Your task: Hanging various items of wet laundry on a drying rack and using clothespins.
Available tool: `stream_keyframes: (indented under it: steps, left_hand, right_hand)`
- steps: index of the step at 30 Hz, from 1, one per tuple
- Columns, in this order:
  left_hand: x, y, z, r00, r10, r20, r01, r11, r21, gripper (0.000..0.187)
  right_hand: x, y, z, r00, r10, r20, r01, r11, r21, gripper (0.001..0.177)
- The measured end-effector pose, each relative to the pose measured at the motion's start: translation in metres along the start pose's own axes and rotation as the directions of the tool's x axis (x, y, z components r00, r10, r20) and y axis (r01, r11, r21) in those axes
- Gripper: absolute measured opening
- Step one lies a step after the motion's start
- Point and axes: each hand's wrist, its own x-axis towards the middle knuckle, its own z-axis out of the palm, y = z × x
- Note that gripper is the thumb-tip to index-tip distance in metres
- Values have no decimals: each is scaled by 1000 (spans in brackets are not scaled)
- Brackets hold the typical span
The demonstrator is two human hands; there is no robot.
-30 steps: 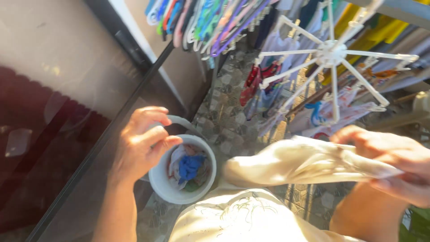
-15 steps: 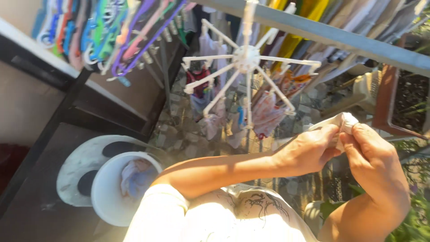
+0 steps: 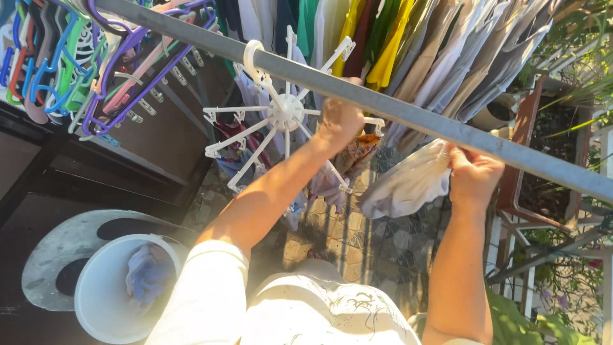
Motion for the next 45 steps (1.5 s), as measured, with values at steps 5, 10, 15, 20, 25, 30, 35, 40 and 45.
stream_keyframes:
  steps: [5, 10, 15, 20, 25, 30, 35, 40, 45]
  left_hand:
    - [62, -94, 15, 959, 133, -249, -35, 931, 362, 66]
    - [65, -120, 7, 989, -139, 42, 139, 990, 14, 76]
    - [58, -95, 2, 974, -182, 132, 188, 981, -39, 59]
    - [58, -71, -21, 974, -146, 173, 155, 987, -40, 69]
    - [48, -54, -45, 979, 160, 128, -155, 987, -48, 80]
    - [69, -117, 24, 989, -75, -130, 18, 918, -396, 57]
    - [68, -80, -30, 817, -471, 334, 575, 714, -400, 49]
    - [70, -71, -39, 805, -364, 468, 447, 891, -75, 63]
    - [93, -102, 1, 778, 132, 614, 85, 946, -311, 61]
  right_hand:
    - [61, 52, 21, 991, -23, 129, 26, 999, -28, 14]
    - [94, 31, 70, 978, 72, 195, -26, 974, -227, 22]
    - [130, 49, 103, 809, 339, 481, -391, 920, 9, 27]
    - [160, 122, 134, 664, 463, 587, -521, 850, -79, 24]
    - [153, 138, 167, 500, 540, 677, -639, 758, -133, 24]
    - [150, 153, 188, 356, 520, 777, -711, 690, -136, 29]
    - [151, 203, 200, 336, 491, 803, -707, 696, -130, 34]
    - [127, 187, 206, 449, 525, 723, -712, 699, -67, 36]
    - [115, 202, 187, 631, 348, 693, -467, 884, -18, 22]
